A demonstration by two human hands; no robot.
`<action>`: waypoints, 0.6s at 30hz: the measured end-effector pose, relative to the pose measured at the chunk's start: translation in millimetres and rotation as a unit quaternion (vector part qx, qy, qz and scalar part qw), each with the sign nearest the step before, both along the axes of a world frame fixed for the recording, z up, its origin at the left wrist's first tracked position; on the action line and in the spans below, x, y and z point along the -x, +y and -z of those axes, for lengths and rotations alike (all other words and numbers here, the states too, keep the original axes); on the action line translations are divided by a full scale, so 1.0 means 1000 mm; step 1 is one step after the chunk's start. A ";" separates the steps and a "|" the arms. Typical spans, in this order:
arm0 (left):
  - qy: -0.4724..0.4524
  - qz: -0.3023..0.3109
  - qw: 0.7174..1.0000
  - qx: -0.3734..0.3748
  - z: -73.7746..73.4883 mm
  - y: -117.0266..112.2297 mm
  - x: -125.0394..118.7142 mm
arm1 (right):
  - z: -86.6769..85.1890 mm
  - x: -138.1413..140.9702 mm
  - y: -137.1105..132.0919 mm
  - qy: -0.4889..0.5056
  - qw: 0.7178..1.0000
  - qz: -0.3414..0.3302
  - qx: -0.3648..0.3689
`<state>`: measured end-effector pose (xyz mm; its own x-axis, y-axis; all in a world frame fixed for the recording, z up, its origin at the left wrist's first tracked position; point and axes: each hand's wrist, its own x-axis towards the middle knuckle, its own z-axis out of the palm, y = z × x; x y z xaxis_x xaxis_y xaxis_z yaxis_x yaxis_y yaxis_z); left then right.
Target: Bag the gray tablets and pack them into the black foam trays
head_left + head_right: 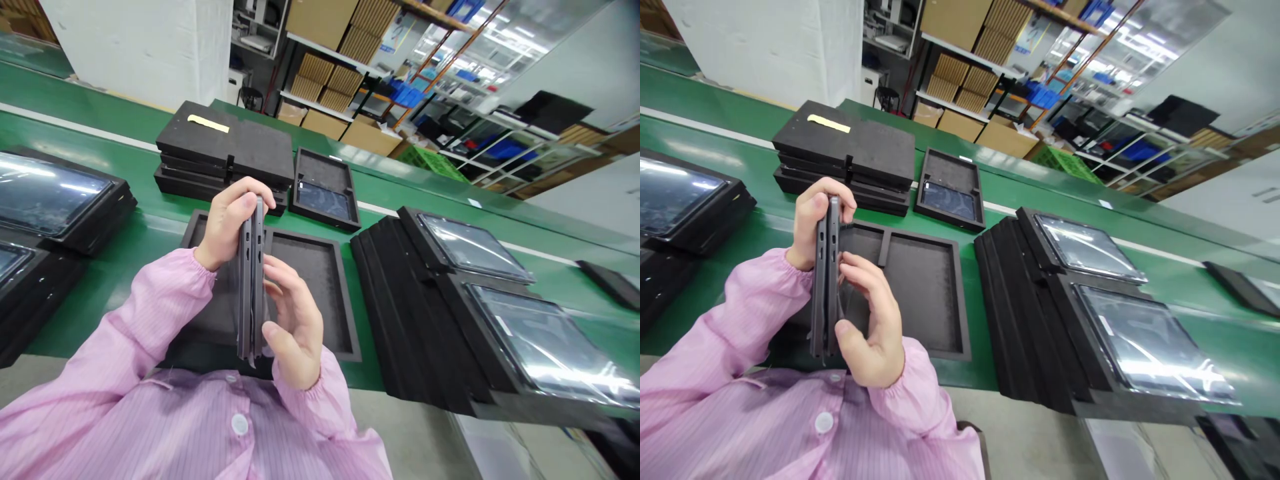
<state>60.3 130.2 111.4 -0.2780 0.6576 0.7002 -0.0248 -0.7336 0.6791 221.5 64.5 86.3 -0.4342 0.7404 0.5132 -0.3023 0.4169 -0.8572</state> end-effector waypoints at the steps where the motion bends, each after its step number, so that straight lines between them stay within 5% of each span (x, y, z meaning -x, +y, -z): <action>1: 0.003 -0.001 1.000 -0.002 0.000 0.001 -0.002 | 0.000 -0.001 -0.001 0.005 1.000 0.003 0.005; 18: 0.050 0.010 0.999 0.008 0.002 0.007 -0.015 | 0.010 -0.009 0.002 0.043 0.998 0.022 0.047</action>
